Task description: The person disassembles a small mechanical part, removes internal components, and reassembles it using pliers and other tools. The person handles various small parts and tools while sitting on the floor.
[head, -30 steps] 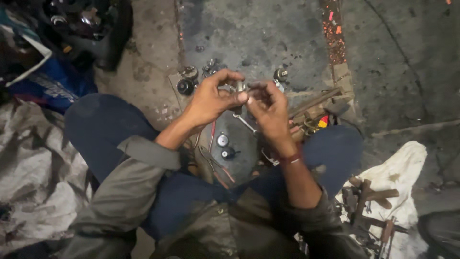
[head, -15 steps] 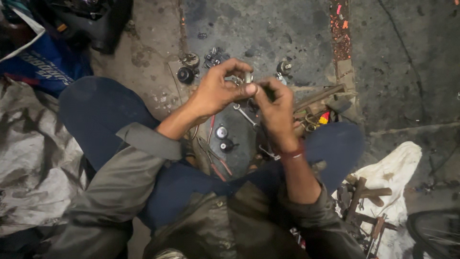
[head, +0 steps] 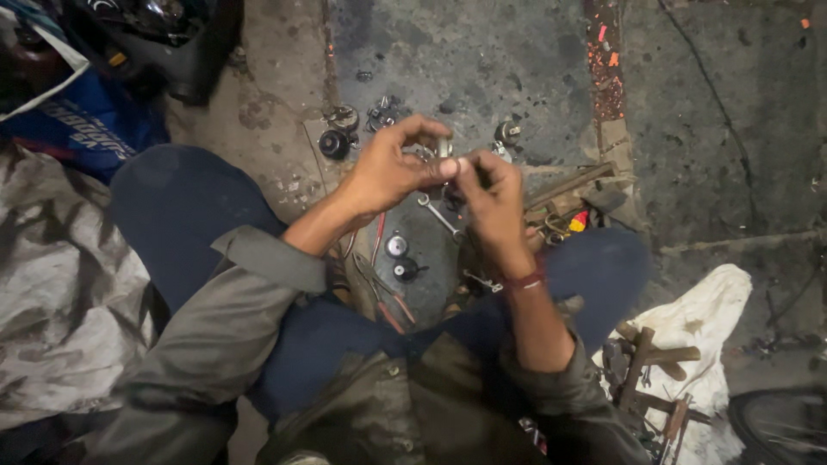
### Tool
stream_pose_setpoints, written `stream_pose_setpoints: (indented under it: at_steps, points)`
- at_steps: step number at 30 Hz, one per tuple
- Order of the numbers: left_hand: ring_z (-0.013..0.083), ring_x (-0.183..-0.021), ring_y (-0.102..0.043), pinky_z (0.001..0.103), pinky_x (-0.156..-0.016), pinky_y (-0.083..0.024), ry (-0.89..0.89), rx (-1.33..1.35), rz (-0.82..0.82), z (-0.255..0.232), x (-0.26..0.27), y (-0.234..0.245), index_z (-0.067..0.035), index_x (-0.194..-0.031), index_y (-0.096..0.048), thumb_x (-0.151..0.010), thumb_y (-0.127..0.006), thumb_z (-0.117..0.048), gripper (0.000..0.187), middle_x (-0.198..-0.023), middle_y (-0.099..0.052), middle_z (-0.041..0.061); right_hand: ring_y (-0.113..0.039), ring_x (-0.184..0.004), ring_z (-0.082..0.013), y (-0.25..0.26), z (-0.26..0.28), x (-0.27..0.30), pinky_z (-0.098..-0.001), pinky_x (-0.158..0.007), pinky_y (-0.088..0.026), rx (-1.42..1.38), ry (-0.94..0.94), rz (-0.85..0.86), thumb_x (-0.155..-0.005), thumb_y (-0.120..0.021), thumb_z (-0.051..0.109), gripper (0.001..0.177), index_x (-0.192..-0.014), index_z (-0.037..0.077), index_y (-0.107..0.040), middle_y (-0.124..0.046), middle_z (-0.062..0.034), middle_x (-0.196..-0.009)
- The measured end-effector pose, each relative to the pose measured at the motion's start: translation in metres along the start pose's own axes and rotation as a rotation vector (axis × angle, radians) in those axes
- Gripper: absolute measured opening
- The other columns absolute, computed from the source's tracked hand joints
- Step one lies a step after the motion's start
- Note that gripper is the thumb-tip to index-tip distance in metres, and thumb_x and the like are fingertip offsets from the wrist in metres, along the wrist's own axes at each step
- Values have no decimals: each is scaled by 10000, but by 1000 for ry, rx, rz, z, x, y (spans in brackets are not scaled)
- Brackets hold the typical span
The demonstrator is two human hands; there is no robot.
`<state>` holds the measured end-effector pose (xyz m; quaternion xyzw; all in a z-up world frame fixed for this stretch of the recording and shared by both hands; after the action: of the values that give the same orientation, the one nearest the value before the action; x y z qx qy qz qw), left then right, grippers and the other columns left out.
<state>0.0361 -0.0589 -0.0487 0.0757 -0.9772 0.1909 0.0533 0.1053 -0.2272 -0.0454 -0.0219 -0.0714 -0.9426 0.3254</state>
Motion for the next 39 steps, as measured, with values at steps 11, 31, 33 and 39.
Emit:
stream_pose_setpoints:
  at_steps: [11, 31, 33, 39]
  points:
    - [96, -893, -726, 249, -785, -633, 29, 77, -14, -1, -1, 1, -5, -1281, -586, -878, -801, -172, 486, -1174, -596, 76, -615, -809, -35, 0, -5, 0, -217, -748, -507, -178, 16, -64, -956, -682, 113, 102, -1021, 34, -683, -689, 45, -898]
    - [82, -853, -686, 230, -738, -576, 19, -55, 15, -4, 4, -3, 16, -1279, -607, -888, -813, -197, 490, -1170, -666, 84, -601, -842, -46, -3, -4, 3, -229, -753, -501, -56, 72, -43, -1023, -665, 105, 97, -996, 13, -680, -683, 18, -914]
    - [87, -854, -695, 236, -738, -582, 27, -43, 10, -5, 4, -3, 13, -1277, -602, -878, -813, -185, 494, -1161, -664, 86, -620, -854, -53, -2, -4, 4, -233, -767, -511, -175, 38, -44, -983, -697, 86, 91, -1023, 13, -660, -683, 15, -942]
    - [99, -832, -695, 252, -734, -587, 49, 9, -14, -8, 4, -1, 1, -1285, -600, -873, -802, -155, 485, -1121, -643, 76, -608, -827, -43, 7, -17, 3, -215, -748, -495, -245, 34, -63, -1013, -687, 107, 84, -1017, 26, -667, -681, 24, -918]
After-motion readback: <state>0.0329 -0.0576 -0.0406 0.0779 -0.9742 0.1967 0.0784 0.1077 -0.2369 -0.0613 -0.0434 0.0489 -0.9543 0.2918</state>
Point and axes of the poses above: each hand's wrist, its own x-axis away from the middle knuckle, its own y-axis out of the back of the hand, z = x × y, the point moved 2 cm from there along -x, towards the middle knuckle
